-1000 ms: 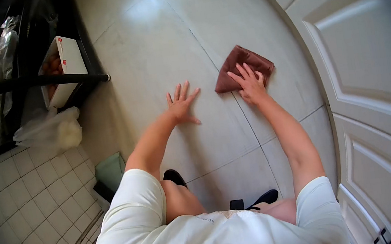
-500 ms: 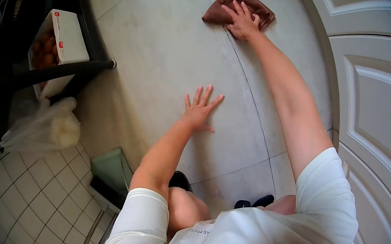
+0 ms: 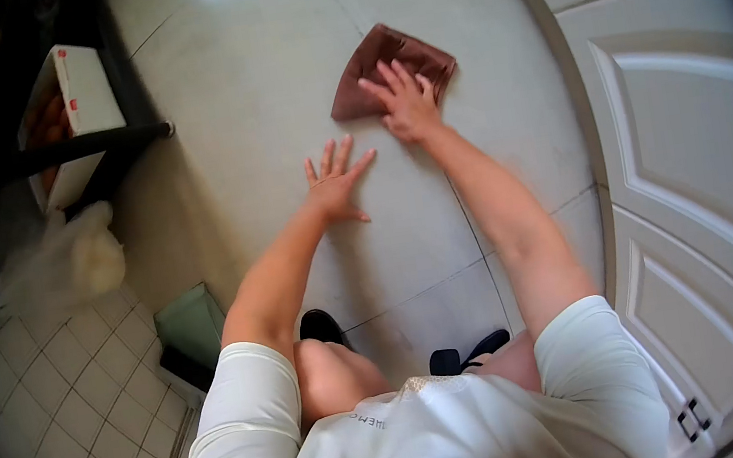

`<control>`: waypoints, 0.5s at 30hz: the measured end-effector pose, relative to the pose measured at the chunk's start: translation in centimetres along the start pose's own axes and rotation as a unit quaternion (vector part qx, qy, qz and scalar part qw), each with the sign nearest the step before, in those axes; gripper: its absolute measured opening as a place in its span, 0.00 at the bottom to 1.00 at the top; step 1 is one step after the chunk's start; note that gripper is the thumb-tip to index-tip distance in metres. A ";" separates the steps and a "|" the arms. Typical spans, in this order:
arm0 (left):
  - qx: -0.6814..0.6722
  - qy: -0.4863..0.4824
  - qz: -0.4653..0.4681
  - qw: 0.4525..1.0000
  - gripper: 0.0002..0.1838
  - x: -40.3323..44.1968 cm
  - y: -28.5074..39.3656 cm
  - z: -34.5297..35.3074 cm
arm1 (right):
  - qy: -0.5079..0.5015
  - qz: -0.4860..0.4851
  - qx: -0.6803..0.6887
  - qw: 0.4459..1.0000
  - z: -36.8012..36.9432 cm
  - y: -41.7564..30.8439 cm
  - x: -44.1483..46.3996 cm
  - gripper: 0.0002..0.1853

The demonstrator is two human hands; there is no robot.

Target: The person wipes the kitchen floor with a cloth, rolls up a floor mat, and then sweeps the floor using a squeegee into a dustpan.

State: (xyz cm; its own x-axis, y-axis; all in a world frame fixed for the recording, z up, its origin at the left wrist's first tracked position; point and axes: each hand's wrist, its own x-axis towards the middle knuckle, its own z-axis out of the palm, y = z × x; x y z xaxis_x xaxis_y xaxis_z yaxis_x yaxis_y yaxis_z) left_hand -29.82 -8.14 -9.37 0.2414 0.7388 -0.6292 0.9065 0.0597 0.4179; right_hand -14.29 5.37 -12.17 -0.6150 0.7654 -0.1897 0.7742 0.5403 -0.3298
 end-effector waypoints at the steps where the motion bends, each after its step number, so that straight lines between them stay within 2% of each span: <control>1: 0.002 -0.003 0.012 1.000 0.63 -0.1 0.0 0.2 | 0.003 0.002 0.015 1.000 0.1 -0.1 -2.0 0.37; 5: 0.052 0.007 -0.001 0.999 0.62 0.1 0.0 0.8 | 0.002 0.037 0.040 0.999 -0.2 0.8 -9.9 0.37; 7: 0.024 0.064 0.014 0.998 0.61 -0.5 0.2 0.7 | 0.001 0.048 0.045 0.998 0.0 2.2 -14.2 0.38; 9: 0.041 0.088 0.037 0.995 0.60 -0.8 -0.6 1.7 | 0.009 0.104 0.044 0.994 0.2 4.3 -18.6 0.37; 12: 0.055 0.128 -0.040 0.989 0.62 -1.9 -0.4 2.8 | 0.040 0.225 0.020 0.973 1.2 8.4 -26.1 0.36; 13: 0.055 0.125 -0.036 0.990 0.62 -2.3 0.0 2.8 | 0.052 0.276 0.020 0.960 1.5 9.8 -28.6 0.36; 15: 0.012 0.143 -0.128 0.981 0.63 -2.5 0.5 2.8 | 0.096 0.418 0.019 0.903 2.2 12.0 -33.6 0.35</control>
State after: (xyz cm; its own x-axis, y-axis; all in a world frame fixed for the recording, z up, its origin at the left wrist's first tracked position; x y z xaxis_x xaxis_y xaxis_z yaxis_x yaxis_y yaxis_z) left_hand -28.98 -11.87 -9.38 -0.0992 0.8596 -0.5012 0.9333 0.2551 0.2527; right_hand 15.30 -14.66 -11.77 0.2213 0.9490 -0.2243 0.9482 -0.2632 -0.1779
